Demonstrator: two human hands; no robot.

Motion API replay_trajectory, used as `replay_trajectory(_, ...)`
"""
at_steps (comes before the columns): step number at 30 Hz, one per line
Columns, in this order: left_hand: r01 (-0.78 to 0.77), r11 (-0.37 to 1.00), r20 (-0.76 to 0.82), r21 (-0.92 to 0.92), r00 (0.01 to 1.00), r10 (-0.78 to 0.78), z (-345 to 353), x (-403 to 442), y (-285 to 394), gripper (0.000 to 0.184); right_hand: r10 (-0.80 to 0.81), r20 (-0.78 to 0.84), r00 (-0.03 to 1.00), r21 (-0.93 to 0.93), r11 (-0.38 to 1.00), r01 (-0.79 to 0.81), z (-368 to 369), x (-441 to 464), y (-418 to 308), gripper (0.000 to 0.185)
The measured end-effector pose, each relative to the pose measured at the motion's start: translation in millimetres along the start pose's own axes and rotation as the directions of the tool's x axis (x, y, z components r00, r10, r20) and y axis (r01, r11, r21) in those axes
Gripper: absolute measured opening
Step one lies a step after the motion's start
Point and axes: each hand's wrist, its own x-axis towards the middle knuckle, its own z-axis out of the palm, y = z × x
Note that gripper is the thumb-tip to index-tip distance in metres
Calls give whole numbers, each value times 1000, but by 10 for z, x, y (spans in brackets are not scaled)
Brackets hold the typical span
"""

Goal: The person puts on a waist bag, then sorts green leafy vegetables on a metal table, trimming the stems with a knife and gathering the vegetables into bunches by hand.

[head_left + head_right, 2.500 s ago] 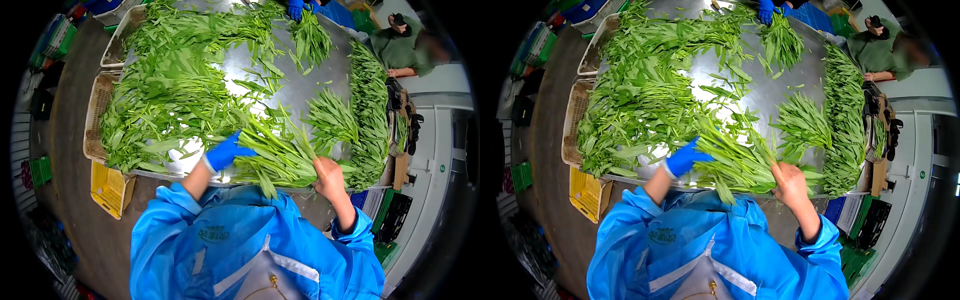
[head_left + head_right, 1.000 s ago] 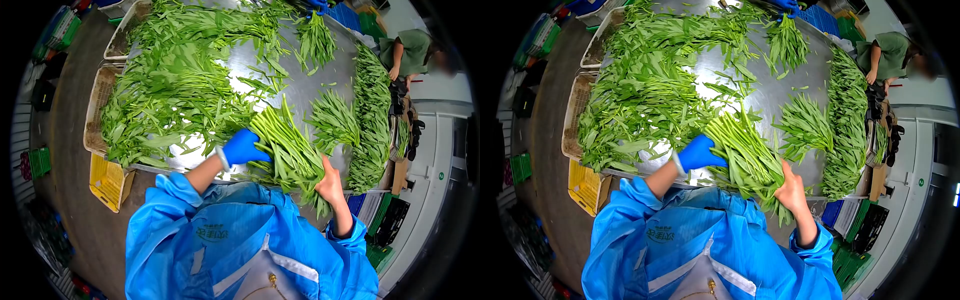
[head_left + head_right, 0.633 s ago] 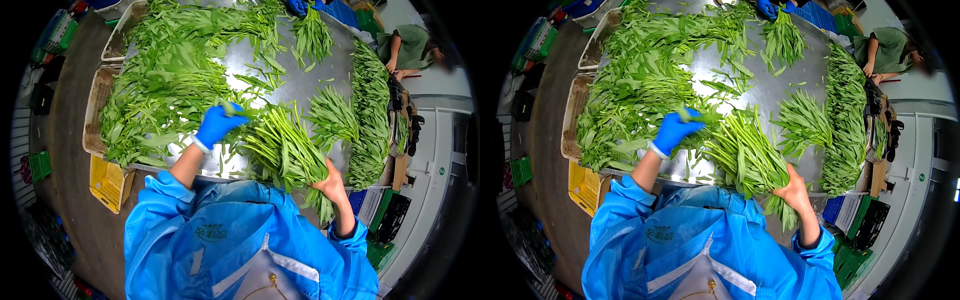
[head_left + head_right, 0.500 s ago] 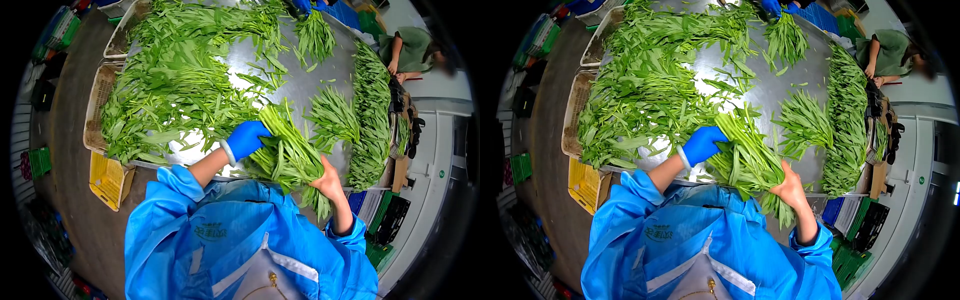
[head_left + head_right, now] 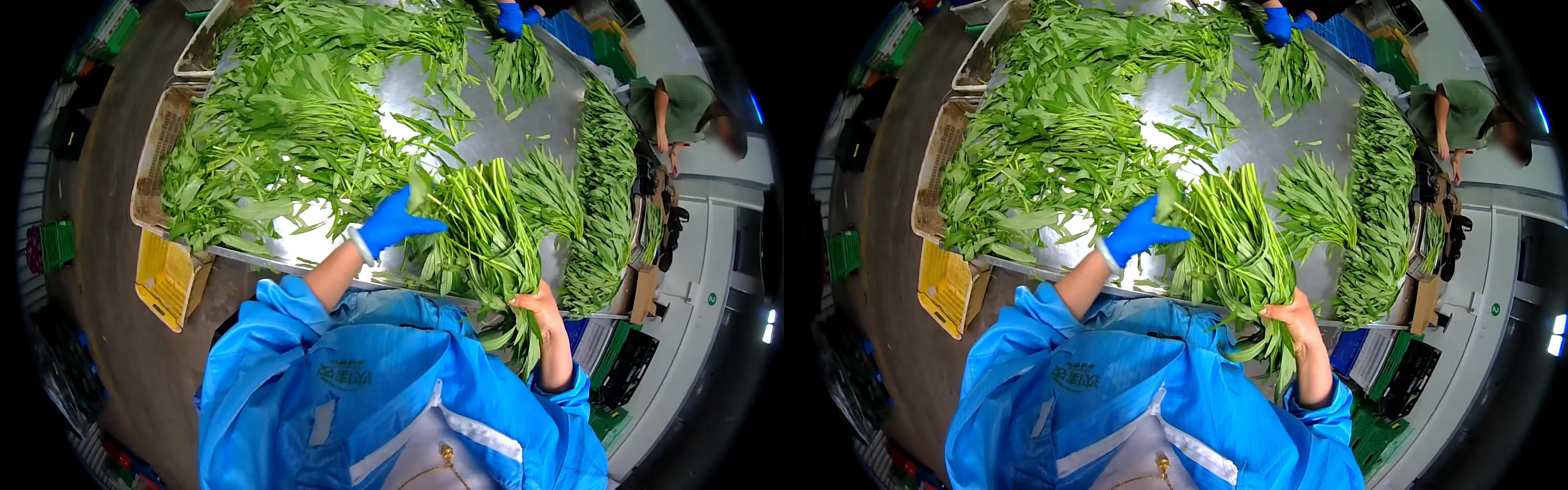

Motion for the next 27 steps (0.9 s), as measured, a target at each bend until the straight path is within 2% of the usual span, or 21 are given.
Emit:
replay_trajectory(2,-93,954,-95,285,988,125,136,-21,21,47,-19,16,1000,-7,1000,19,95,-34,-98,62)
replay_trajectory(4,-8,837,-90,547,994,68,101,70,-30,37,-10,32,999,-5,1000,11,92,-51,-91,63)
replay_trajectory(6,-211,895,-234,392,918,319,-143,140,-66,32,-3,42,999,-19,1000,3,10,-46,-6,65)
replay_trajectory(8,-191,927,-344,321,889,303,-553,254,-124,27,-2,39,999,-38,999,3,-35,-85,31,65)
replay_trajectory(9,8,989,-432,146,900,56,-677,195,129,21,-1,37,999,-46,999,3,-45,-111,47,65)
replay_trajectory(10,149,987,-423,-65,891,-163,-792,113,258,24,-7,5,1000,-15,1000,8,-32,-147,48,64)
replay_trajectory(11,198,977,-323,-77,922,-212,-891,89,74,27,-25,1,1000,-12,1000,25,-43,-155,67,64)
replay_trajectory(13,325,944,-32,60,946,-324,-758,-2,-135,32,-58,-6,998,-5,998,58,-63,-143,111,63)
replay_trajectory(15,193,980,296,-43,940,-172,-389,-181,-473,40,-88,3,996,-22,996,88,-30,-125,98,63)
replay_trajectory(18,216,923,358,-319,929,-93,308,-402,-162,48,-167,16,986,-56,984,167,49,-71,68,59)
replay_trajectory(19,167,875,309,-454,951,-21,485,-427,-34,47,-144,17,989,-40,989,144,36,-64,81,58)
replay_trajectory(20,94,975,335,-201,942,-22,489,-371,-42,39,-122,18,992,-27,992,122,5,-54,85,58)
replay_trajectory(21,0,998,362,62,932,-22,493,-315,-52,33,-103,18,995,-16,995,103,-16,-48,72,57)
replay_trajectory(22,-44,916,409,399,903,-134,368,-217,-29,31,-140,40,989,-7,990,140,18,-92,9,57)
replay_trajectory(23,-107,722,410,683,875,-258,238,-171,2,29,-133,15,991,-17,991,134,-80,-94,55,60)
replay_trajectory(24,-202,732,407,651,906,-112,59,-217,120,27,-167,17,986,-70,983,168,-101,-141,-1,61)
replay_trajectory(25,-346,718,427,604,901,75,-112,-191,-183,25,-202,20,979,-121,972,203,-111,-196,-64,62)
replay_trajectory(26,-100,771,245,629,967,-74,-264,-226,71,20,-42,-15,999,-40,998,41,-194,-257,-73,68)
replay_trajectory(27,-174,863,40,475,984,176,-466,-224,-77,21,-51,-1,999,17,999,51,-376,-241,65,73)
